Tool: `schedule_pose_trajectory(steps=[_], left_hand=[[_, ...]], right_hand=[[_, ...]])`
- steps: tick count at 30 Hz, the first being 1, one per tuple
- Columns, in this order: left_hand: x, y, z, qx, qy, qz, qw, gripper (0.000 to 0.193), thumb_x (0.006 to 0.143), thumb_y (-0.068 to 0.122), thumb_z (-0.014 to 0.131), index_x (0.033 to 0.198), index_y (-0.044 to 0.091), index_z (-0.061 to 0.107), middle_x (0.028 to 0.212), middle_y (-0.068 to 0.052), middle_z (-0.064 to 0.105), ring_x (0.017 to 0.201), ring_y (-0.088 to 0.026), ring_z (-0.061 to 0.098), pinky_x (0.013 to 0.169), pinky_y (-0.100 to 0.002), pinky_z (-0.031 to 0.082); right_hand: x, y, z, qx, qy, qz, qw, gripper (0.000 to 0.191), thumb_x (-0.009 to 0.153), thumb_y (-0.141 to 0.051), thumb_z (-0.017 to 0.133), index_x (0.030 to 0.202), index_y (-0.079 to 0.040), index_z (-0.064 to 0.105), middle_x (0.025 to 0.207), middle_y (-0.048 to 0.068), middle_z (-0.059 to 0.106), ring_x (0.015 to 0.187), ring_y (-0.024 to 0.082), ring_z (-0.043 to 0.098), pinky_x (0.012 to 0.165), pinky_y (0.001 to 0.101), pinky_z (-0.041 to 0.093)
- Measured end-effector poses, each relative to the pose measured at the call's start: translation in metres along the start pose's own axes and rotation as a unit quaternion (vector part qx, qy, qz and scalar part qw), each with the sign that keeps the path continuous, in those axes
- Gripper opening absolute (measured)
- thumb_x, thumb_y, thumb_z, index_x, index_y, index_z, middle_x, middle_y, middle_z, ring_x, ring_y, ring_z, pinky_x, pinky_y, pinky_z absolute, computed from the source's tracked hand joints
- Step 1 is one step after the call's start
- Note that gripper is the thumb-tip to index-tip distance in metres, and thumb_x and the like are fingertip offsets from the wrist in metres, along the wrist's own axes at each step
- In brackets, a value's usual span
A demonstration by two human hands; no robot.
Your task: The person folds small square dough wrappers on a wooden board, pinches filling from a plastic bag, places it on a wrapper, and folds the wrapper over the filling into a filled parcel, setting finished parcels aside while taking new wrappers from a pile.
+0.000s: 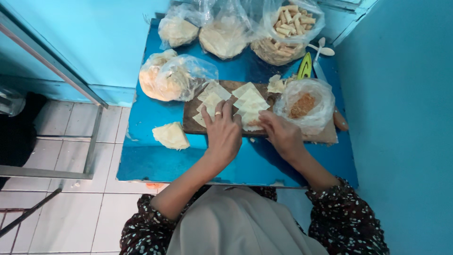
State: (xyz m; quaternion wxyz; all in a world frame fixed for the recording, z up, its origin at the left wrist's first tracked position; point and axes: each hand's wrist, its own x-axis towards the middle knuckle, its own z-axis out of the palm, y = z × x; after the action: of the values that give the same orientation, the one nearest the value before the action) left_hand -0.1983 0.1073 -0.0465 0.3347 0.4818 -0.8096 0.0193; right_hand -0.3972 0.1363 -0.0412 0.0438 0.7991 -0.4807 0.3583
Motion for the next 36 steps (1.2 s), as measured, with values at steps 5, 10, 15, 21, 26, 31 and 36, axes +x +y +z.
schedule_pose_trajectory(steps=[5,10,15,21,26,31,36], left_hand=[[-0.001,0.002,0.011,0.005,0.011,-0.005,1.0,0.007,0.083,0.004,0.06,0.086,0.0,0.066,0.133,-0.017,0.056,0.132,-0.037,0.05,0.109,-0.074,0.025],[-0.003,-0.002,0.016,-0.02,0.005,-0.022,1.0,0.012,0.083,0.007,0.064,0.092,0.0,0.067,0.125,-0.017,0.056,0.125,-0.037,0.051,0.107,-0.073,0.027],[-0.002,-0.009,0.009,-0.039,-0.003,-0.028,0.999,0.015,0.08,0.012,0.071,0.09,0.001,0.067,0.125,-0.017,0.055,0.122,-0.038,0.05,0.105,-0.075,0.026],[0.001,-0.009,-0.005,-0.074,-0.012,-0.047,0.996,0.013,0.078,0.012,0.074,0.085,0.004,0.067,0.128,-0.016,0.055,0.125,-0.036,0.048,0.104,-0.076,0.024],[0.002,-0.004,-0.007,-0.088,-0.009,-0.043,0.995,0.016,0.076,0.012,0.074,0.088,0.004,0.067,0.131,-0.013,0.055,0.127,-0.035,0.048,0.106,-0.074,0.023],[0.003,-0.007,-0.007,-0.095,-0.016,-0.061,0.994,0.016,0.078,0.016,0.074,0.088,0.005,0.068,0.131,-0.013,0.055,0.127,-0.035,0.048,0.108,-0.074,0.022],[0.004,-0.007,-0.006,-0.108,-0.014,-0.066,0.992,0.016,0.077,0.018,0.075,0.085,0.006,0.068,0.131,-0.013,0.055,0.127,-0.036,0.047,0.107,-0.076,0.022]], right_hand=[[0.007,0.012,-0.029,0.026,0.048,0.114,0.992,0.023,0.098,-0.006,0.072,0.119,-0.006,0.063,0.114,0.012,0.074,0.093,0.028,0.077,0.079,0.0361,0.061],[0.02,0.052,-0.062,-0.125,-0.055,0.178,0.975,0.024,0.093,-0.005,0.074,0.112,-0.005,0.06,0.102,0.015,0.075,0.09,0.036,0.072,0.074,0.0462,0.055],[0.02,0.067,-0.056,-0.131,-0.158,0.153,0.967,0.035,0.079,-0.01,0.08,0.105,-0.006,0.057,0.092,0.019,0.071,0.081,0.043,0.068,0.069,0.0549,0.049],[0.029,0.056,-0.062,-0.054,-0.086,0.252,0.962,0.026,0.09,-0.007,0.075,0.111,-0.008,0.06,0.093,0.011,0.075,0.086,0.027,0.075,0.073,0.0397,0.057],[0.03,0.015,-0.038,0.248,-0.092,0.211,0.941,0.028,0.091,-0.009,0.076,0.113,-0.003,0.06,0.098,0.01,0.074,0.093,0.019,0.075,0.08,0.0326,0.06],[0.026,-0.014,-0.007,0.097,-0.095,0.058,0.989,0.022,0.092,-0.007,0.075,0.11,-0.006,0.061,0.097,0.01,0.073,0.091,0.027,0.073,0.076,0.0383,0.058],[0.025,-0.021,-0.005,0.066,-0.096,-0.005,0.993,0.023,0.093,0.0,0.069,0.115,-0.005,0.062,0.098,0.011,0.071,0.092,0.033,0.07,0.075,0.0432,0.055]])
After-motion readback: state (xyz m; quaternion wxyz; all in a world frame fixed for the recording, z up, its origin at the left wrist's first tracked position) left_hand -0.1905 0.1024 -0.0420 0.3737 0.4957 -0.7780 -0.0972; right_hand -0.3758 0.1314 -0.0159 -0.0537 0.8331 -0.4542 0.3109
